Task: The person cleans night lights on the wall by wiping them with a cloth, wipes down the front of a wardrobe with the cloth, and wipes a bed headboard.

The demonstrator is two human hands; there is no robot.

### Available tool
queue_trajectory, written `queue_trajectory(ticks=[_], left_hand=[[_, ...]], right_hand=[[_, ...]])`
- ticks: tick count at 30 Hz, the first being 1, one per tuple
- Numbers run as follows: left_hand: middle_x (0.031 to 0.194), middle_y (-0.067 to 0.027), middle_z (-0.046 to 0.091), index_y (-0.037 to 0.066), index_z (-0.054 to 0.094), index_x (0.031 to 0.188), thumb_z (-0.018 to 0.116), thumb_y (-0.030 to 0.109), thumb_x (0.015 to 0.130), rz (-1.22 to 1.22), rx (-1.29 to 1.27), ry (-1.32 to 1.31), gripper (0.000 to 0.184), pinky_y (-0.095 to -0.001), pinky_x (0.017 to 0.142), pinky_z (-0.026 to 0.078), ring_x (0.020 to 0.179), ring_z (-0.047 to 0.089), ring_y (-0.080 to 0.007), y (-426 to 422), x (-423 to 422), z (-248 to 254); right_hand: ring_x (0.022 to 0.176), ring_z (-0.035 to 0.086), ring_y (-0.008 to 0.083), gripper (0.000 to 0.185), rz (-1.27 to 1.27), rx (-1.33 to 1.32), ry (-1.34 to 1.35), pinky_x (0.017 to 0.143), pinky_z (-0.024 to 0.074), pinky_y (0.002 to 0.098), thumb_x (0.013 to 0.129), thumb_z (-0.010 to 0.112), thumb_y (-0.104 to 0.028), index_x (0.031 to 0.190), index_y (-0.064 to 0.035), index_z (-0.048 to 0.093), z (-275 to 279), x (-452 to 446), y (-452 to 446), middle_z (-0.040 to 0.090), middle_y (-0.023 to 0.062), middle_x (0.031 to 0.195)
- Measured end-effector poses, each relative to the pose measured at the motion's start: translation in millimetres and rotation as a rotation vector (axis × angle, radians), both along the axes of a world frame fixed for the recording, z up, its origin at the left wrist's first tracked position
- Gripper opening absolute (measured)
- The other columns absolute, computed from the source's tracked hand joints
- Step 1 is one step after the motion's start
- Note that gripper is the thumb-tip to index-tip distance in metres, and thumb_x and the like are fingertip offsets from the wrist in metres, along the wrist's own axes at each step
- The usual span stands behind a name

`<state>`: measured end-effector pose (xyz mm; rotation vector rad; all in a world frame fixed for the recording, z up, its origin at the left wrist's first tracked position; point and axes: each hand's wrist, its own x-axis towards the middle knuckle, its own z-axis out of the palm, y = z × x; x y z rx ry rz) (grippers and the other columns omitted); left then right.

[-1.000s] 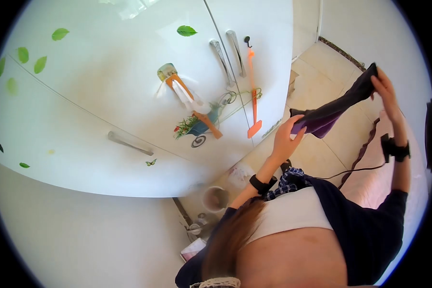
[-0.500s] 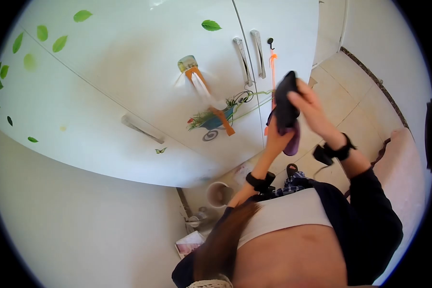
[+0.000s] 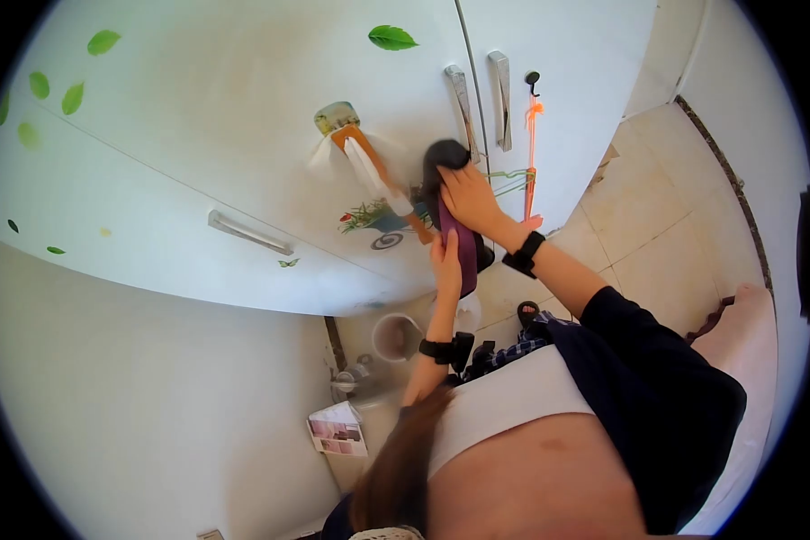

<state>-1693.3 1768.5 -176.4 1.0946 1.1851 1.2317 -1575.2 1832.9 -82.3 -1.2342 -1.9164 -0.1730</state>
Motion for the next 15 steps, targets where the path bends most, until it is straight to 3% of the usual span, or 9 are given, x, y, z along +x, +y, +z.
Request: queue_trajectory(ticks=[4, 7, 10, 12, 15], left_hand=[[0.088, -0.0002, 0.054, 0.0, 0.052, 0.099, 0.052, 0.027, 0.093, 0.059, -0.099, 0.032, 0.028, -0.0206, 0.072, 0.038, 0.079, 0.045, -0.0066, -30, 10, 62], [0.095, -0.0013, 0.054, -0.001, 0.051, 0.109, 0.052, 0.026, 0.093, 0.066, -0.083, -0.07, 0.032, -0.0207, 0.076, 0.038, 0.085, 0.047, -0.0071, -20, 11, 69], [0.11, -0.0041, 0.052, -0.002, 0.042, 0.126, 0.054, 0.024, 0.092, 0.023, 0.043, -0.206, 0.045, -0.0216, 0.086, 0.038, 0.096, 0.048, -0.0082, -13, 12, 116], [0.112, -0.0059, 0.055, 0.0, 0.042, 0.127, 0.05, 0.023, 0.093, 0.026, 0.145, -0.05, 0.041, -0.0247, 0.086, 0.041, 0.1, 0.051, -0.01, -12, 10, 119], [0.107, -0.0039, 0.054, -0.001, 0.046, 0.118, 0.055, 0.015, 0.091, -0.048, 0.218, -0.28, 0.032, -0.0206, 0.081, 0.041, 0.094, 0.049, -0.0072, -29, 0, 148]], right_hand=[[0.108, 0.047, 0.0383, 0.042, 0.03, 0.022, 0.065, 0.095, 0.0378, 0.0438, 0.075, 0.053, -0.012, 0.114, 0.0008, 0.05, -22, 0, -5, 0.053, 0.0206, 0.11], [0.11, 0.044, 0.0427, 0.045, 0.056, -0.087, 0.204, 0.095, 0.0366, 0.0438, 0.08, 0.055, -0.015, 0.119, 0.0038, 0.046, 23, -9, 2, 0.05, 0.0232, 0.115], [0.116, 0.039, 0.0442, 0.053, 0.075, 0.057, 0.328, 0.099, 0.0332, 0.0444, 0.078, 0.058, -0.016, 0.123, 0.0059, 0.041, 69, -16, 11, 0.046, 0.0256, 0.121], [0.11, 0.043, 0.0437, 0.055, 0.077, 0.202, 0.35, 0.095, 0.0351, 0.0474, 0.077, 0.058, -0.018, 0.124, 0.0052, 0.041, 91, -14, 6, 0.047, 0.0263, 0.119], [0.108, 0.044, 0.0445, 0.057, 0.196, 0.211, 0.267, 0.096, 0.0339, 0.0484, 0.074, 0.06, -0.017, 0.122, 0.0054, 0.042, 118, -23, -8, 0.047, 0.0272, 0.116]])
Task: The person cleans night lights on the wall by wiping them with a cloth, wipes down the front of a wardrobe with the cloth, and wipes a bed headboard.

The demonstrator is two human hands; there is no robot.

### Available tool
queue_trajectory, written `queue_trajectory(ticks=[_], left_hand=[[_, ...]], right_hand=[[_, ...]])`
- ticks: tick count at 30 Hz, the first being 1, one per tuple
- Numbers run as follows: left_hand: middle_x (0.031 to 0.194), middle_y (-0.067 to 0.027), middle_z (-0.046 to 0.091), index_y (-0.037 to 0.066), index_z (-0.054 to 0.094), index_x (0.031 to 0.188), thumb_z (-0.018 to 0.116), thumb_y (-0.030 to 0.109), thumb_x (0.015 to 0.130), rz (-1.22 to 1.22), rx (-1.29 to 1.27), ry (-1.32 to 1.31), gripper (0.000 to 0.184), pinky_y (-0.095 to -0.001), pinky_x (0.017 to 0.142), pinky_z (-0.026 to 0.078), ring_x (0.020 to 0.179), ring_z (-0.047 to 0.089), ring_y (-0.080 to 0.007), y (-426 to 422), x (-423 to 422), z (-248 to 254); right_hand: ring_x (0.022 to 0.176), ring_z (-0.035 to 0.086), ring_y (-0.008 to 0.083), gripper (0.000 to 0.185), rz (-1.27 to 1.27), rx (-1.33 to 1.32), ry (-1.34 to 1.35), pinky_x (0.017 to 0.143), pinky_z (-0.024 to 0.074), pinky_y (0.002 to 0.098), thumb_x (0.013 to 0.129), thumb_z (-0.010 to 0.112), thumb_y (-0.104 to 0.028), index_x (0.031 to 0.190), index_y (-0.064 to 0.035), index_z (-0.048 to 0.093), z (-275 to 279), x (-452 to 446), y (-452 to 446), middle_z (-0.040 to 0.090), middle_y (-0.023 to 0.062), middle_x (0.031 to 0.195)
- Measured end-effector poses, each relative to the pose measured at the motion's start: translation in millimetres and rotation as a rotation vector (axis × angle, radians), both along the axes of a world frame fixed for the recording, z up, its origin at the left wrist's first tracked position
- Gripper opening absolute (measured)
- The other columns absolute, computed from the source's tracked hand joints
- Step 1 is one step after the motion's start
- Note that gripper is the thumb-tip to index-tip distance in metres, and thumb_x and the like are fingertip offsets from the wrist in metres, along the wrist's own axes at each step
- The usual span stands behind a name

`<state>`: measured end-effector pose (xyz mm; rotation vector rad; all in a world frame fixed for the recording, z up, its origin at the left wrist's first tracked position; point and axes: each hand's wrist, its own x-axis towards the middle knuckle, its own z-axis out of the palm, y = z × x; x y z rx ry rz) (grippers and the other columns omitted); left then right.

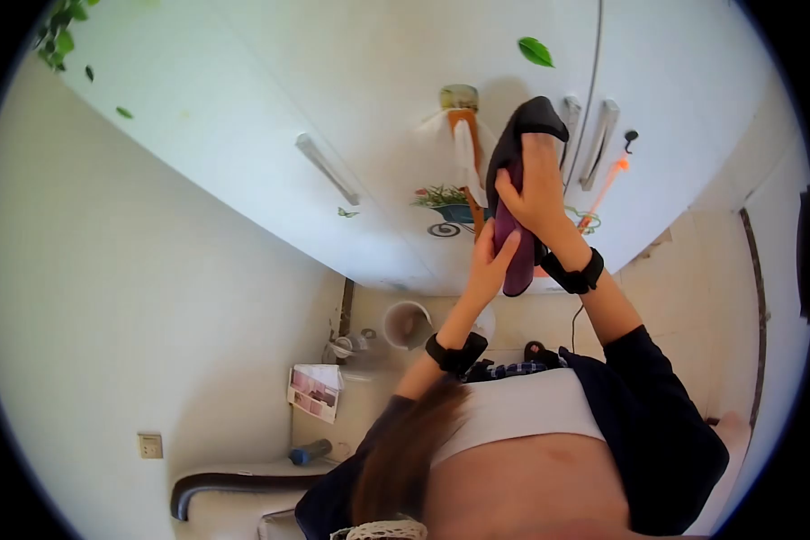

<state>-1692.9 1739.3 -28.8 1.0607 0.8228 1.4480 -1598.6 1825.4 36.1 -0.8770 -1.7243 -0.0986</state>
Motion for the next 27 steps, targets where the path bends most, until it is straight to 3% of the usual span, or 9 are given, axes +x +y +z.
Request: queue_trajectory(ticks=[5, 10, 13, 16, 18, 20, 23, 24, 27], left_hand=[[0.106, -0.0046, 0.055, -0.001, 0.045, 0.118, 0.052, 0.012, 0.092, 0.236, 0.108, -0.057, 0.03, -0.0234, 0.082, 0.041, 0.093, 0.051, -0.0098, 1, -42, 17], [0.105, -0.0087, 0.057, -0.003, 0.046, 0.119, 0.051, 0.015, 0.092, 0.542, 0.156, 0.159, 0.033, -0.0282, 0.086, 0.041, 0.094, 0.053, -0.0154, 1, -91, 70], [0.104, -0.0129, 0.059, -0.004, 0.048, 0.116, 0.053, 0.019, 0.091, 0.571, 0.124, 0.349, 0.034, -0.03, 0.085, 0.041, 0.094, 0.054, -0.0189, 8, -115, 34], [0.102, -0.0169, 0.059, -0.003, 0.05, 0.113, 0.056, 0.021, 0.088, 0.527, -0.014, 0.595, 0.035, -0.0319, 0.085, 0.042, 0.093, 0.056, -0.0223, -3, -127, -40], [0.102, -0.0181, 0.059, -0.003, 0.05, 0.113, 0.057, 0.023, 0.087, 0.265, -0.145, 0.454, 0.037, -0.0335, 0.086, 0.042, 0.095, 0.056, -0.0249, -13, -138, -94], [0.105, -0.0179, 0.058, -0.003, 0.05, 0.114, 0.056, 0.024, 0.088, 0.157, -0.179, 0.431, 0.038, -0.034, 0.087, 0.041, 0.097, 0.056, -0.0263, -28, -147, -137], [0.106, -0.0117, 0.058, -0.002, 0.047, 0.118, 0.059, 0.021, 0.088, 0.248, -0.072, 0.394, 0.04, -0.0316, 0.088, 0.042, 0.096, 0.054, -0.0191, -25, -152, -126], [0.116, -0.0153, 0.054, -0.003, 0.044, 0.124, 0.057, 0.026, 0.089, 0.303, -0.059, 0.502, 0.047, -0.0324, 0.093, 0.039, 0.106, 0.051, -0.0213, -22, -153, -99], [0.105, -0.0148, 0.058, -0.003, 0.045, 0.119, 0.053, 0.022, 0.091, 0.496, 0.117, 0.416, 0.038, -0.0308, 0.088, 0.04, 0.099, 0.054, -0.022, -14, -146, 3]], right_hand=[[0.117, 0.039, 0.0411, 0.053, 0.114, 0.105, -0.162, 0.105, 0.0271, 0.0471, 0.074, 0.058, -0.012, 0.122, 0.0054, 0.042, 64, -66, 12, 0.044, 0.024, 0.123], [0.104, 0.05, 0.0319, 0.045, -0.05, 0.455, -0.27, 0.1, 0.035, 0.0423, 0.072, 0.053, -0.008, 0.116, 0.0002, 0.051, 88, -157, 55, 0.055, 0.0134, 0.11], [0.097, 0.053, 0.0286, 0.034, 0.026, 0.466, -0.465, 0.092, 0.0404, 0.0376, 0.075, 0.051, -0.009, 0.107, -0.0011, 0.058, 49, -174, 56, 0.058, 0.0116, 0.1], [0.095, 0.054, 0.0293, 0.026, 0.26, 0.216, -0.632, 0.088, 0.0425, 0.0371, 0.077, 0.05, -0.01, 0.1, -0.0036, 0.059, -36, -178, 46, 0.057, 0.0132, 0.101], [0.099, 0.053, 0.0298, 0.023, 0.465, 0.241, -0.526, 0.089, 0.0416, 0.039, 0.077, 0.05, -0.01, 0.096, -0.0022, 0.058, -106, -170, 44, 0.057, 0.0164, 0.103], [0.101, 0.052, 0.0291, 0.022, 0.358, 0.32, -0.701, 0.095, 0.039, 0.0379, 0.074, 0.051, -0.01, 0.092, 0.0002, 0.06, -152, -170, 45, 0.058, 0.0152, 0.094], [0.101, 0.052, 0.0291, 0.027, 0.269, 0.028, -0.681, 0.098, 0.0377, 0.038, 0.073, 0.051, -0.009, 0.097, 0.0004, 0.06, -90, -172, 35, 0.059, 0.0149, 0.096], [0.102, 0.052, 0.029, 0.03, 0.186, 0.143, -0.593, 0.098, 0.0374, 0.0378, 0.074, 0.051, -0.009, 0.101, 0.0006, 0.059, -58, -174, 35, 0.059, 0.0151, 0.099], [0.104, 0.052, 0.0281, 0.037, 0.0, 0.447, -0.425, 0.1, 0.0359, 0.0372, 0.075, 0.05, -0.009, 0.11, 0.0009, 0.057, 54, -182, 46, 0.059, 0.0152, 0.105]])
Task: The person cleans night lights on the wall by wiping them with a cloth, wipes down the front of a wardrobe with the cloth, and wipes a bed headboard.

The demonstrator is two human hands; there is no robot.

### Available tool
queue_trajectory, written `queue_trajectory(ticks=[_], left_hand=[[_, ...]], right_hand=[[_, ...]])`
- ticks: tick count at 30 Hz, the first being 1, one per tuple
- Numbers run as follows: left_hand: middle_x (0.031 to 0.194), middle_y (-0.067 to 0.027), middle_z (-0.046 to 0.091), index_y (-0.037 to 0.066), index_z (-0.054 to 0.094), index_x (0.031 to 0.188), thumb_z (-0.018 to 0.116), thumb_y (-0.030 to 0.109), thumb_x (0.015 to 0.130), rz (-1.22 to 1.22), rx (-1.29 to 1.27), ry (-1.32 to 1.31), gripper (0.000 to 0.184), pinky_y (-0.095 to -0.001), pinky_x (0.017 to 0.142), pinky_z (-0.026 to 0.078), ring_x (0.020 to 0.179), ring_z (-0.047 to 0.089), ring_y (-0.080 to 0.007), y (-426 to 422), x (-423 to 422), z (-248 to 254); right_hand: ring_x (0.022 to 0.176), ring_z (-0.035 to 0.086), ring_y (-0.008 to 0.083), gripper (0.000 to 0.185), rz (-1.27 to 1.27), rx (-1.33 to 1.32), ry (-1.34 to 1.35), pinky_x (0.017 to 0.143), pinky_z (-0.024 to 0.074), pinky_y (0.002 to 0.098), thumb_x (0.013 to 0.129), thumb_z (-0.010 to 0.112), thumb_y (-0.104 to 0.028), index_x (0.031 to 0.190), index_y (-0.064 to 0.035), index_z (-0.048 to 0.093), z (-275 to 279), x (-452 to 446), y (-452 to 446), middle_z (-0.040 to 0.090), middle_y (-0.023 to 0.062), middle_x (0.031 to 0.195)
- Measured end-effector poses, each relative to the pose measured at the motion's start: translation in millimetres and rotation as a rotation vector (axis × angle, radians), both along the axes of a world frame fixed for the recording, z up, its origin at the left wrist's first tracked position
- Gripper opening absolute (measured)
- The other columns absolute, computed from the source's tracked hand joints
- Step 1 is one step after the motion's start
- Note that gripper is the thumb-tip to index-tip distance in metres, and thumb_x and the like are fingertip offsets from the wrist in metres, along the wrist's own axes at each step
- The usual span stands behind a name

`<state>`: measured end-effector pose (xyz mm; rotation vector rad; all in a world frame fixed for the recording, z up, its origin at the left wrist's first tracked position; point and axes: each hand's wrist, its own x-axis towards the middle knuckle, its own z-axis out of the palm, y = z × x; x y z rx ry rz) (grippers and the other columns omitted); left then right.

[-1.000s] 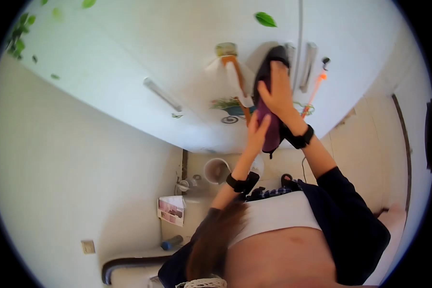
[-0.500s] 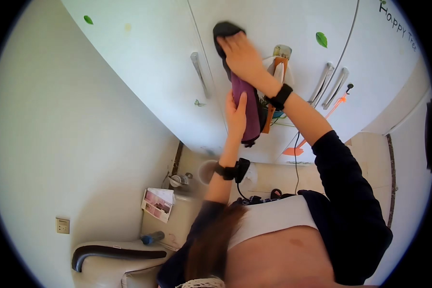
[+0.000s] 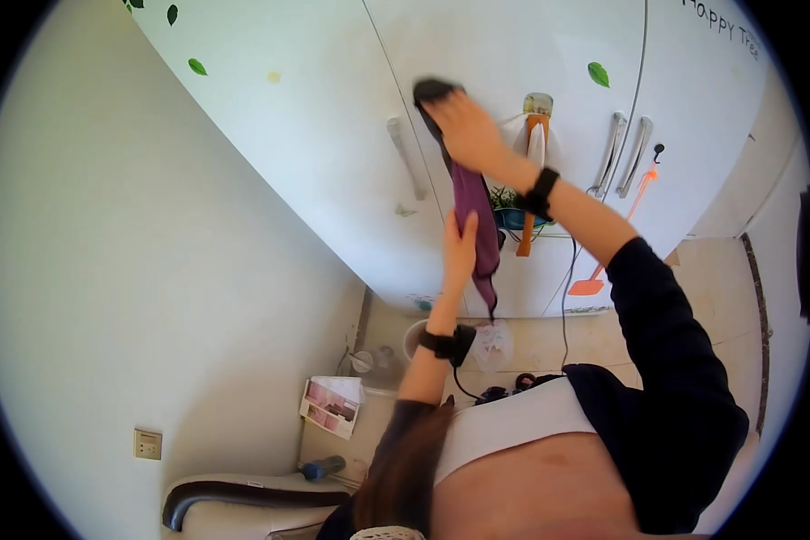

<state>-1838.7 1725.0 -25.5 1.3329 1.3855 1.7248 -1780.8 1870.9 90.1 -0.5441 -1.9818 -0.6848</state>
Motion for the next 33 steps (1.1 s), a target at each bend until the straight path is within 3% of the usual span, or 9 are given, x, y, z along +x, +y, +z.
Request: queue_trajectory(ticks=[3, 6, 13, 14, 17, 22, 27, 30, 33], left_hand=[[0.104, -0.0127, 0.058, -0.003, 0.046, 0.119, 0.05, 0.019, 0.093, 0.035, 0.125, 0.01, 0.035, -0.0294, 0.087, 0.04, 0.096, 0.054, -0.0194, 10, 2, 69], [0.104, -0.0146, 0.058, -0.004, 0.046, 0.118, 0.051, 0.02, 0.092, 0.119, 0.163, 0.093, 0.036, -0.0314, 0.086, 0.041, 0.095, 0.055, -0.0227, 20, 1, 62], [0.099, -0.0215, 0.059, -0.003, 0.047, 0.117, 0.054, 0.023, 0.09, 0.109, -0.155, 0.257, 0.039, -0.0364, 0.082, 0.044, 0.093, 0.058, -0.0321, 5, 9, -48], [0.099, -0.0209, 0.059, -0.002, 0.047, 0.118, 0.053, 0.023, 0.09, -0.021, -0.28, 0.206, 0.038, -0.0346, 0.08, 0.044, 0.089, 0.058, -0.0304, -6, 11, -48], [0.095, -0.0144, 0.061, -0.003, 0.047, 0.116, 0.055, 0.019, 0.09, -0.102, -0.205, 0.123, 0.036, -0.0286, 0.074, 0.046, 0.081, 0.058, -0.0207, -18, 0, -96], [0.093, -0.0059, 0.06, -0.005, 0.046, 0.114, 0.057, 0.015, 0.089, -0.025, -0.039, 0.039, 0.034, -0.0214, 0.07, 0.045, 0.079, 0.055, -0.0084, -6, -26, -6], [0.089, -0.0059, 0.062, -0.003, 0.047, 0.116, 0.059, 0.015, 0.088, 0.07, -0.065, 0.113, 0.035, -0.0213, 0.067, 0.045, 0.076, 0.057, -0.0087, -9, -2, 119], [0.087, -0.0061, 0.064, -0.003, 0.047, 0.117, 0.061, 0.015, 0.086, 0.062, -0.073, 0.003, 0.039, -0.0215, 0.066, 0.046, 0.076, 0.058, -0.0095, -3, -9, 126], [0.087, -0.0067, 0.064, -0.003, 0.047, 0.118, 0.063, 0.015, 0.085, 0.1, -0.069, -0.005, 0.041, -0.0217, 0.066, 0.046, 0.077, 0.059, -0.01, 1, -8, 121]], right_hand=[[0.111, 0.05, 0.026, 0.045, 0.022, 0.109, 0.015, 0.104, 0.0315, 0.0375, 0.074, 0.051, -0.006, 0.119, -0.0001, 0.052, 67, -9, 5, 0.057, 0.0129, 0.115], [0.112, 0.049, 0.0252, 0.045, 0.11, 0.089, -0.062, 0.104, 0.031, 0.0368, 0.073, 0.051, -0.005, 0.117, -0.0001, 0.053, 64, -21, 16, 0.057, 0.0119, 0.116], [0.11, 0.049, 0.0256, 0.034, 0.206, -0.233, -0.246, 0.103, 0.0319, 0.0363, 0.075, 0.05, -0.007, 0.108, -0.0003, 0.058, -66, 0, 10, 0.059, 0.0128, 0.107], [0.11, 0.049, 0.0258, 0.032, 0.216, -0.221, -0.274, 0.103, 0.0318, 0.036, 0.077, 0.05, -0.008, 0.106, -0.0003, 0.058, -90, 6, 11, 0.059, 0.0133, 0.107], [0.11, 0.049, 0.0262, 0.03, 0.224, -0.28, -0.302, 0.103, 0.0319, 0.036, 0.078, 0.05, -0.01, 0.104, 0.0002, 0.06, -102, 19, -7, 0.059, 0.0138, 0.107], [0.106, 0.052, 0.0273, 0.037, 0.244, -0.223, 0.14, 0.102, 0.033, 0.0371, 0.073, 0.051, -0.009, 0.107, 0.0019, 0.058, -12, 11, 3, 0.06, 0.0152, 0.106], [0.107, 0.049, 0.0291, 0.048, 0.281, -0.137, 0.285, 0.104, 0.0304, 0.0394, 0.068, 0.055, -0.008, 0.115, 0.0009, 0.053, 92, 10, 4, 0.057, 0.0164, 0.108], [0.1, 0.048, 0.0319, 0.047, 0.338, 0.021, 0.345, 0.095, 0.037, 0.0387, 0.061, 0.059, -0.01, 0.107, 0.0019, 0.056, 107, 5, -3, 0.056, 0.0146, 0.098], [0.104, 0.047, 0.0323, 0.053, 0.335, 0.023, 0.278, 0.101, 0.033, 0.0408, 0.06, 0.062, -0.015, 0.109, 0.0015, 0.055, 99, -3, -4, 0.054, 0.0154, 0.103]])
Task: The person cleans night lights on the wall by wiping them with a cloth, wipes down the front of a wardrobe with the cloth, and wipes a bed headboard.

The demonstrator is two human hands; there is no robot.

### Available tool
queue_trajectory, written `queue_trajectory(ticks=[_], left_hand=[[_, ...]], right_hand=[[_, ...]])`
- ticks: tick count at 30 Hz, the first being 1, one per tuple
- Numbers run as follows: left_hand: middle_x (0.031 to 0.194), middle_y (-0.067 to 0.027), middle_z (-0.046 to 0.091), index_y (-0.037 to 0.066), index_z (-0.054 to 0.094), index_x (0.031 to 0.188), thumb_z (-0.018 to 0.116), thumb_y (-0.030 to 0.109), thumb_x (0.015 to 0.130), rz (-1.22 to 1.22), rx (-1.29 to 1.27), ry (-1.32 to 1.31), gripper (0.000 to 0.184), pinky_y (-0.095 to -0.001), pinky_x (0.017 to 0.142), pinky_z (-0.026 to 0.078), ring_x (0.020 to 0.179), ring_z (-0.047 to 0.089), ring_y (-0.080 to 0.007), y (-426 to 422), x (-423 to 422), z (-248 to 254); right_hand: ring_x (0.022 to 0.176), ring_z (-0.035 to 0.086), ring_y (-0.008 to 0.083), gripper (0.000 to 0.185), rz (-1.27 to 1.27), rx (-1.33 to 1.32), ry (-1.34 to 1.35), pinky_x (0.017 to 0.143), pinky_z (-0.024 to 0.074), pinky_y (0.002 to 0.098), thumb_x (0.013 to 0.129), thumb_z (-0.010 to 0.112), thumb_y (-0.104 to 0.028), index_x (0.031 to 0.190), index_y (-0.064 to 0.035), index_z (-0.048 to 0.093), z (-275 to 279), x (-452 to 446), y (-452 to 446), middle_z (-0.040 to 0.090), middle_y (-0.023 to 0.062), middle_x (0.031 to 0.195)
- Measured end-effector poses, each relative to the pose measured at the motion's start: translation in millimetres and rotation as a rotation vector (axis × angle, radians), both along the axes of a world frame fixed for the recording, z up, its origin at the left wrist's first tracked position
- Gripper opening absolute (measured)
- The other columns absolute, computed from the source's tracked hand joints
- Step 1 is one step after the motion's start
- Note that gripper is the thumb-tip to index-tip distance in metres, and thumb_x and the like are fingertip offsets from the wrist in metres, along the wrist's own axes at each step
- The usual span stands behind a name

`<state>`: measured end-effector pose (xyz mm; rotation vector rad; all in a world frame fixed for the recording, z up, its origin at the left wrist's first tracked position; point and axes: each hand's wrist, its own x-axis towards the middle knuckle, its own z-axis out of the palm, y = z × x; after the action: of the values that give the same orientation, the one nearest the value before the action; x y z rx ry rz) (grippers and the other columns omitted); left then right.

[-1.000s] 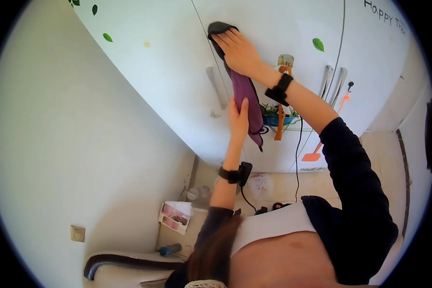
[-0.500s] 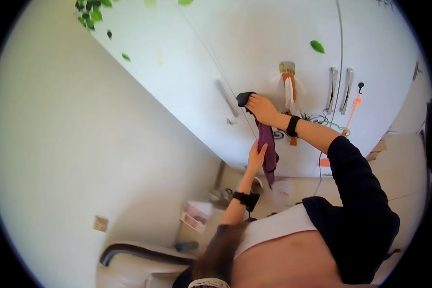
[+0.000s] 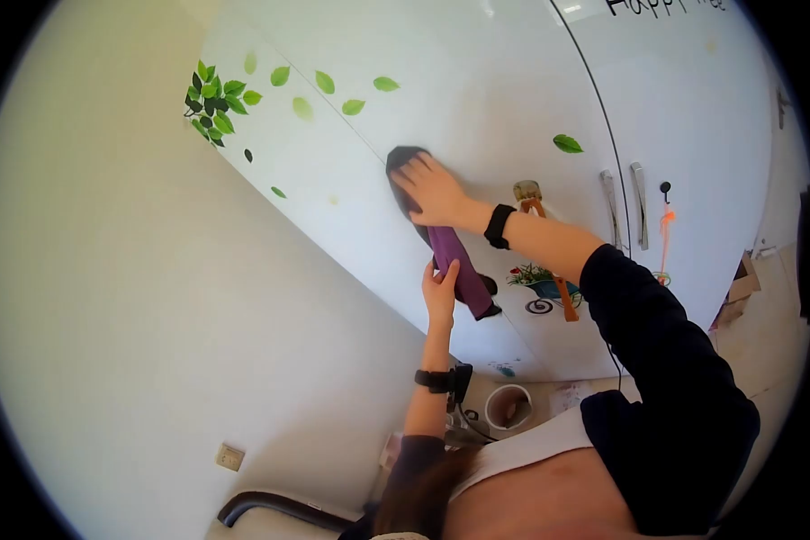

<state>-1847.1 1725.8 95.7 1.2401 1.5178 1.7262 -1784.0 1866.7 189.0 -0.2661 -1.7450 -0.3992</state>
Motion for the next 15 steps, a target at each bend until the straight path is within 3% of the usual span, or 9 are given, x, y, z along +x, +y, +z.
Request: queue_trajectory(ticks=[3, 4, 6, 7, 11, 12, 15], left_hand=[[0.092, -0.0083, 0.062, -0.004, 0.041, 0.125, 0.066, 0.016, 0.083, -0.066, -0.012, -0.013, 0.053, -0.0239, 0.07, 0.047, 0.082, 0.058, -0.0127, 5, 2, 3], [0.094, -0.009, 0.061, -0.005, 0.038, 0.128, 0.067, 0.017, 0.081, -0.119, -0.007, -0.03, 0.059, -0.0249, 0.071, 0.047, 0.084, 0.058, -0.014, 11, 5, 5], [0.097, -0.0122, 0.062, -0.006, 0.036, 0.128, 0.068, 0.015, 0.081, -0.191, 0.064, -0.01, 0.06, -0.025, 0.072, 0.048, 0.085, 0.06, -0.0148, 27, 20, 15], [0.099, -0.0138, 0.062, -0.006, 0.035, 0.129, 0.068, 0.014, 0.081, -0.207, 0.11, -0.012, 0.061, -0.025, 0.073, 0.048, 0.085, 0.06, -0.0152, 36, 24, 19], [0.102, -0.0167, 0.061, -0.009, 0.028, 0.132, 0.07, 0.015, 0.079, -0.453, 0.19, 0.167, 0.072, -0.0257, 0.072, 0.049, 0.088, 0.06, -0.0166, 78, 42, 36], [0.1, -0.0131, 0.062, -0.009, 0.03, 0.13, 0.07, 0.011, 0.079, -0.562, 0.203, 0.109, 0.068, -0.0217, 0.067, 0.048, 0.084, 0.059, -0.0133, 72, 49, 51], [0.091, -0.0105, 0.061, -0.008, 0.03, 0.131, 0.07, 0.016, 0.079, -0.433, 0.24, 0.081, 0.07, -0.0241, 0.068, 0.047, 0.076, 0.058, -0.0145, 93, 26, 51]], right_hand=[[0.112, 0.044, 0.0313, 0.069, -0.071, -0.162, -0.197, 0.108, 0.0237, 0.0423, 0.062, 0.067, -0.026, 0.123, -0.001, 0.046, 2, 18, 2, 0.051, 0.0174, 0.114], [0.112, 0.045, 0.0324, 0.07, -0.147, -0.2, -0.199, 0.107, 0.0253, 0.0427, 0.063, 0.067, -0.025, 0.125, -0.0016, 0.044, 7, 29, 4, 0.051, 0.0168, 0.113], [0.111, 0.045, 0.0343, 0.068, -0.312, -0.076, 0.053, 0.105, 0.0276, 0.0446, 0.064, 0.066, -0.023, 0.125, -0.0016, 0.044, 13, 57, 14, 0.051, 0.0178, 0.114], [0.112, 0.044, 0.0369, 0.067, -0.257, -0.175, 0.079, 0.104, 0.0281, 0.0475, 0.067, 0.063, -0.023, 0.127, -0.0014, 0.041, 23, 72, 26, 0.049, 0.0197, 0.118], [0.122, 0.035, 0.0382, 0.071, -0.515, -0.123, 0.311, 0.107, 0.0199, 0.0502, 0.071, 0.059, -0.027, 0.13, 0.0037, 0.036, 57, 111, 13, 0.039, 0.023, 0.131], [0.122, 0.034, 0.039, 0.071, -0.547, -0.115, 0.338, 0.106, 0.019, 0.0515, 0.071, 0.059, -0.027, 0.13, 0.0041, 0.036, 60, 105, 14, 0.038, 0.0244, 0.131], [0.122, 0.033, 0.0404, 0.07, -0.603, -0.077, 0.355, 0.106, 0.0178, 0.0545, 0.07, 0.058, -0.027, 0.128, 0.0051, 0.037, 75, 70, 24, 0.038, 0.027, 0.129]])
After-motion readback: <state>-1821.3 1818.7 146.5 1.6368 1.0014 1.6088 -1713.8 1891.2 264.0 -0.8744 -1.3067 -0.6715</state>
